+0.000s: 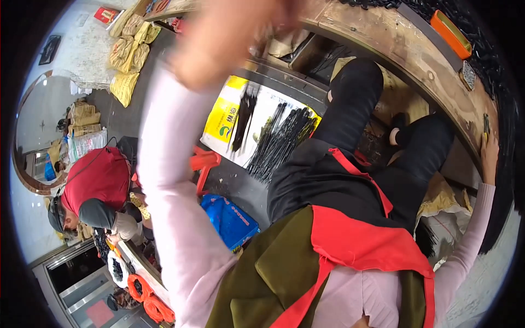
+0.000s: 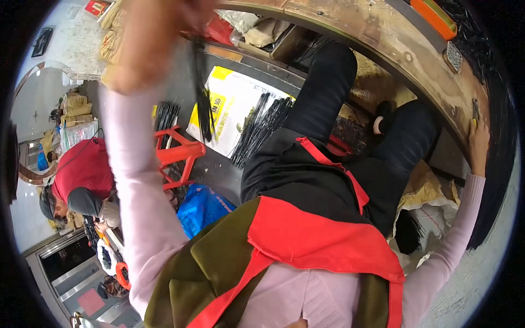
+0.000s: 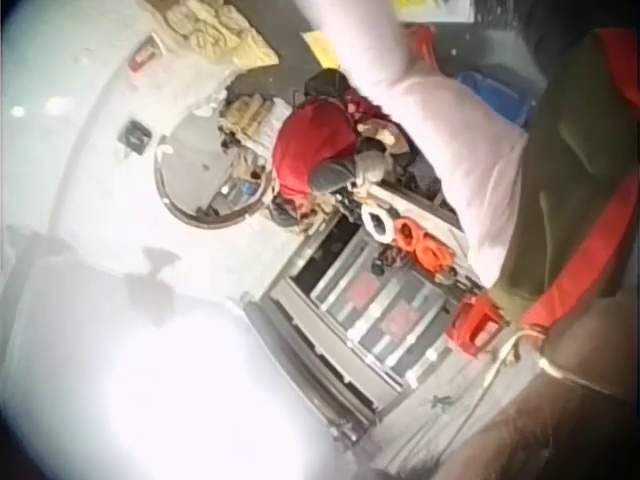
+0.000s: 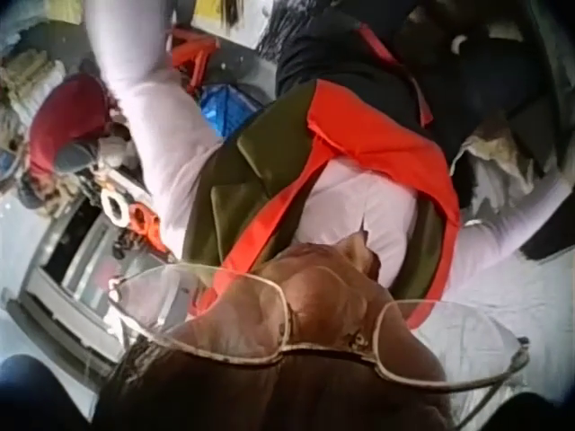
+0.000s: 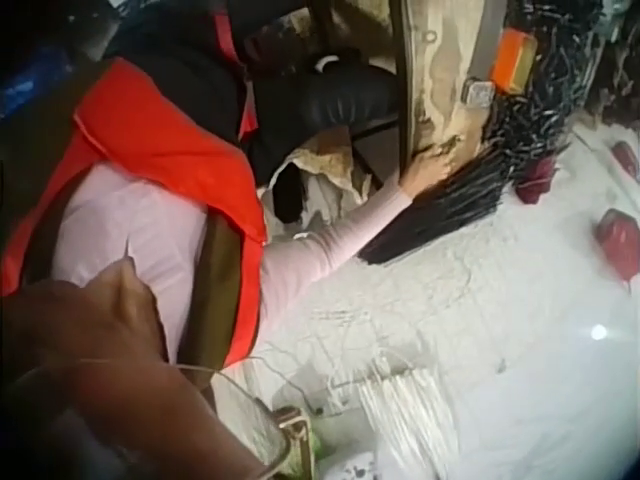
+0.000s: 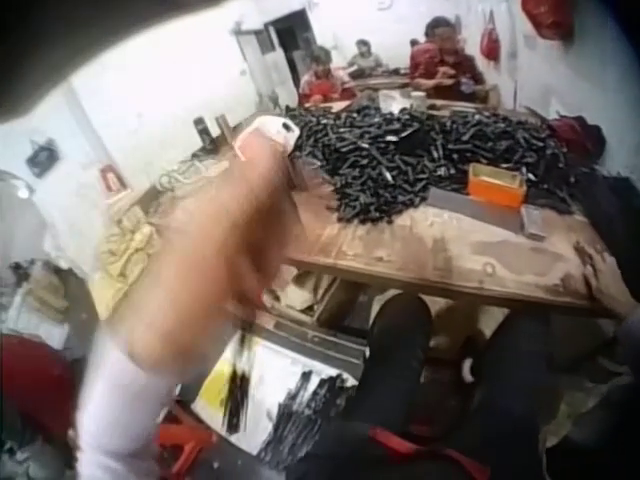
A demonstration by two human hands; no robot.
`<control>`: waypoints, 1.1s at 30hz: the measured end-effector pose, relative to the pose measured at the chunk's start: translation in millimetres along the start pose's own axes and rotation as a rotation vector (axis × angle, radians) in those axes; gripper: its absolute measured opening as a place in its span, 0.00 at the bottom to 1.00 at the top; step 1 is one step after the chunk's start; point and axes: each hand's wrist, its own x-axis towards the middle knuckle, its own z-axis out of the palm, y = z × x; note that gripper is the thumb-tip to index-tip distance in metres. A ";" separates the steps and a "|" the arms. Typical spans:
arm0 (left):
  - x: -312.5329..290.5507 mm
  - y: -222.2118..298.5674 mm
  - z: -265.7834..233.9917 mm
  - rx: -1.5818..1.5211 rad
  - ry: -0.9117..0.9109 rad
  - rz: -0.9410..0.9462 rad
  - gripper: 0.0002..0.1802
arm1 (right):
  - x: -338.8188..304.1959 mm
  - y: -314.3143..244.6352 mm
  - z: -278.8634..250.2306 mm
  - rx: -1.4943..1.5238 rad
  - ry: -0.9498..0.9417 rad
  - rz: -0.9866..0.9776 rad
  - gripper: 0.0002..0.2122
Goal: Manually assembling long black strips into housings and trimming them with pliers at a workbench.
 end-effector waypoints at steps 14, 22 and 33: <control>-198.8 -165.2 228.9 0.159 -1.359 -0.245 0.29 | -11.3 -19.0 -15.6 0.217 0.131 -0.212 0.19; -68.0 16.1 165.9 -0.232 -0.390 0.472 0.11 | -20.0 3.9 -58.4 0.598 0.089 0.054 0.18; -121.9 139.8 198.1 -0.569 -0.808 0.751 0.14 | -93.4 -2.7 -110.1 0.515 0.344 0.157 0.08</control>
